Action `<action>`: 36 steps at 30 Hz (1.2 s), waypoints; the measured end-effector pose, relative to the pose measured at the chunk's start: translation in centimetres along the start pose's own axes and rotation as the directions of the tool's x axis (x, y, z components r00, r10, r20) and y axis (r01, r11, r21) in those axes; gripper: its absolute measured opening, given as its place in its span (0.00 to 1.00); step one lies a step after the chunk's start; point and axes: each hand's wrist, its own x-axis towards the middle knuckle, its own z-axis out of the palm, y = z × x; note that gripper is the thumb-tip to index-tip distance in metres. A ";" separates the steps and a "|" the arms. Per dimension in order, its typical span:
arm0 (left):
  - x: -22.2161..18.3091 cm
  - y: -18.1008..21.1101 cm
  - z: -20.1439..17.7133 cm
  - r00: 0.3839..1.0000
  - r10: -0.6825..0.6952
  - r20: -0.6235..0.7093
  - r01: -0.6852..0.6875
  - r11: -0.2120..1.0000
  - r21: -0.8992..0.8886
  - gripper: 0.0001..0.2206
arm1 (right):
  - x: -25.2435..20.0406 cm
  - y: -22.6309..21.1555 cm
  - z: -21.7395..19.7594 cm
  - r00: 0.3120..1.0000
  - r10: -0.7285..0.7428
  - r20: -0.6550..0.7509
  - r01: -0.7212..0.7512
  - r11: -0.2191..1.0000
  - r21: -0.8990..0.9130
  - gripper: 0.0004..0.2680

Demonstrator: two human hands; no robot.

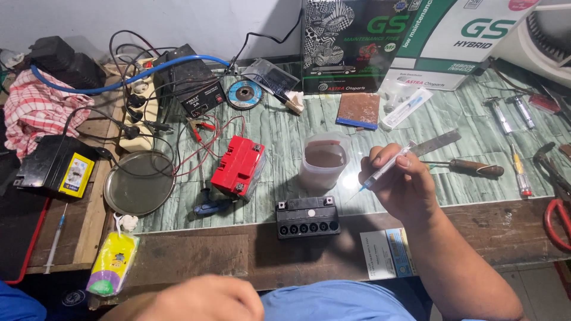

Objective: Filling individual cells of a lead-acid battery with electrolyte using a syringe.

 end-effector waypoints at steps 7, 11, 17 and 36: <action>5.8 7.0 1.9 0.190 0.961 0.199 -0.745 0.010 0.667 0.05 | -0.2 0.3 -0.5 0.988 -0.138 0.075 0.147 0.980 -0.135 0.08; 10.4 7.6 -2.3 0.096 0.976 0.194 -0.714 -0.068 0.697 0.22 | -0.2 1.4 -2.1 0.905 -0.381 0.188 0.422 0.855 -0.300 0.09; 13.7 5.1 -4.5 0.182 0.981 0.068 -0.653 0.069 0.754 0.22 | -0.1 0.8 -0.9 0.849 -0.416 0.327 0.526 0.725 -0.444 0.09; 14.6 4.1 -2.1 0.246 0.967 0.071 -0.630 0.104 0.769 0.09 | -0.1 -0.1 4.3 0.875 -0.067 0.480 0.416 0.611 -0.673 0.09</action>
